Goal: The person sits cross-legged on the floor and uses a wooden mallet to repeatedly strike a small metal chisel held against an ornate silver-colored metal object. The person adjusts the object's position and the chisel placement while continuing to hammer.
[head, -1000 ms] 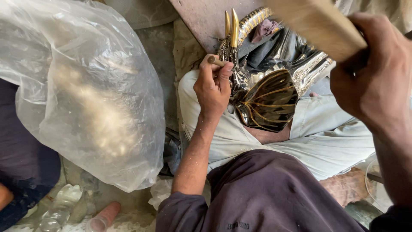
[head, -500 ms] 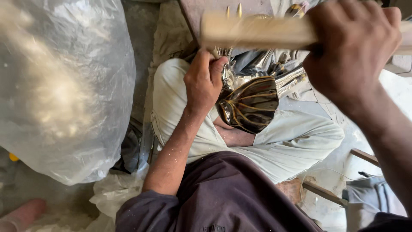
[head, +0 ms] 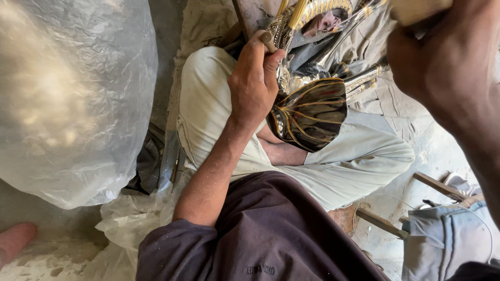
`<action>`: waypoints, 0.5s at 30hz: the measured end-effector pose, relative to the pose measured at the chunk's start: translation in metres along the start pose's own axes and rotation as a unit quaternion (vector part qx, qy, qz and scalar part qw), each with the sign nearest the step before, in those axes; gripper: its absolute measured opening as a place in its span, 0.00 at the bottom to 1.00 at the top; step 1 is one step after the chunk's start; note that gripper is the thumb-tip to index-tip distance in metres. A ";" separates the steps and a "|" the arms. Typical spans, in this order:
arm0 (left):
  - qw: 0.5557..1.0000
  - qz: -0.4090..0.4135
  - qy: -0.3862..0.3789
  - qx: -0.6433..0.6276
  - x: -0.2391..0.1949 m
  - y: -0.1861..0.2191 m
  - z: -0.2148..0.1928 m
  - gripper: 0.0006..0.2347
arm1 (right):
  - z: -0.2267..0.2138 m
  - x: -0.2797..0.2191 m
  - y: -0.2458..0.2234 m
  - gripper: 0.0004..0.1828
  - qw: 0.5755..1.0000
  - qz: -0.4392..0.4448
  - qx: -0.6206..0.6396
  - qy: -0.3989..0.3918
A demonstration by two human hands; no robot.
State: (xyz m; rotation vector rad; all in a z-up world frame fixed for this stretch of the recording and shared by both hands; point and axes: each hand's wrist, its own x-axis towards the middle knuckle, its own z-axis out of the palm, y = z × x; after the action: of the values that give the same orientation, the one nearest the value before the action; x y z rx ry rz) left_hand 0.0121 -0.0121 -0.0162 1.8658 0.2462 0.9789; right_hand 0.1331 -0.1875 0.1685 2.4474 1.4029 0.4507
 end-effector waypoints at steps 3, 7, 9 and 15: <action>0.999 -0.051 -0.019 -0.006 -0.002 -0.001 0.002 0.10 | 0.004 -0.003 0.002 0.11 1.000 0.008 0.015 -0.019; 1.000 -0.024 0.013 0.002 -0.003 -0.001 0.003 0.11 | 0.006 -0.007 0.006 0.08 0.999 -0.012 0.023 -0.023; 0.999 -0.040 0.005 0.013 -0.001 -0.002 0.003 0.11 | 0.009 -0.008 0.010 0.06 0.989 0.042 0.137 -0.041; 0.997 -0.067 -0.024 0.013 -0.006 -0.001 0.001 0.09 | 0.022 -0.017 0.018 0.09 0.964 0.087 0.243 -0.056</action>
State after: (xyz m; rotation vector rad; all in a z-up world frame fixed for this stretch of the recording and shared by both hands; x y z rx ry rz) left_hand 0.0097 -0.0158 -0.0201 1.8678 0.3512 0.8425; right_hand 0.1476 -0.2129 0.1533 2.9433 1.3856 -0.0095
